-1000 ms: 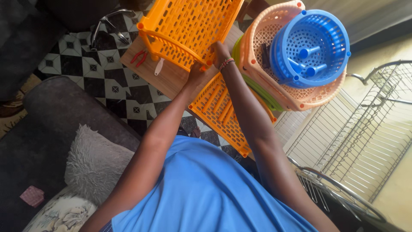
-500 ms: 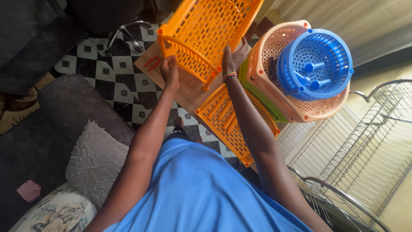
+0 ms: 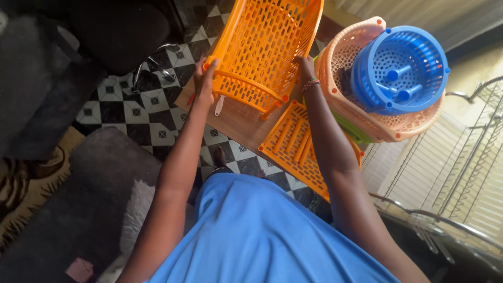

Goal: The person assembles an orange plastic basket by inserting corner posts into the basket frame and securing them. They handle the basket frame and posts by hand, repeatedly aligning and pressing the components together on a wooden table.

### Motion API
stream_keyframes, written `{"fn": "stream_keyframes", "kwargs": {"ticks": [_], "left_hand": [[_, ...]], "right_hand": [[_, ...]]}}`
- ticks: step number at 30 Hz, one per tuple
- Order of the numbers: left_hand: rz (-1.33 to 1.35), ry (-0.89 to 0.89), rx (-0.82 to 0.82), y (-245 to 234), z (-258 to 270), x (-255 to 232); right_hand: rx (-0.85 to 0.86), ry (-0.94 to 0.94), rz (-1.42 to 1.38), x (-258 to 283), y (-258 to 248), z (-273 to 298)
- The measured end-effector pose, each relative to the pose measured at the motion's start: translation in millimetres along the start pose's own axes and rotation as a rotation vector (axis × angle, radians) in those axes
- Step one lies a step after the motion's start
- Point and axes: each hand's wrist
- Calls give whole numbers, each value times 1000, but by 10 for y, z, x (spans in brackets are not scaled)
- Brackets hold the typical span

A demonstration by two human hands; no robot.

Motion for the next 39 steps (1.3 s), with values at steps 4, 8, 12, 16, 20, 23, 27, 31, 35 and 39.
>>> {"fn": "stream_keyframes", "kwargs": {"ticks": [4,8,12,16,20,23,27,31,35,39], "left_hand": [[107,20,73,68,-286,-22],[120,2,78,158,-679,-180],[62,24,132,149,-1160,-357],[97,6,259,18,-1536,-306],[120,-41,297,-88,-1674,-241],[-34,-52,269,-131,-1610,-337],[-211,62,244,32,-1536,-701],[-502,399,330,473,-1537,-882],[-550,523,524,1101,-1689,-693],[-497,670,768,1895,-1786,-330]], "right_hand": [[-35,132,4,100,78,12],[-35,92,-63,236,192,170],[-30,80,-215,340,477,368],[-70,75,-155,358,692,580],[-98,104,-163,396,769,632],[-89,131,-128,403,738,700],[-55,202,-40,417,629,718],[-193,223,-227,310,379,496],[-239,220,-386,24,92,84],[-88,105,-563,-222,-75,-239]]}}
Point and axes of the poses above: each hand's wrist, its own z-axis away from the middle knuckle, its own y-axis out of the palm, x = y × z, and after that the axes turned 11 degrees about z, right-handed
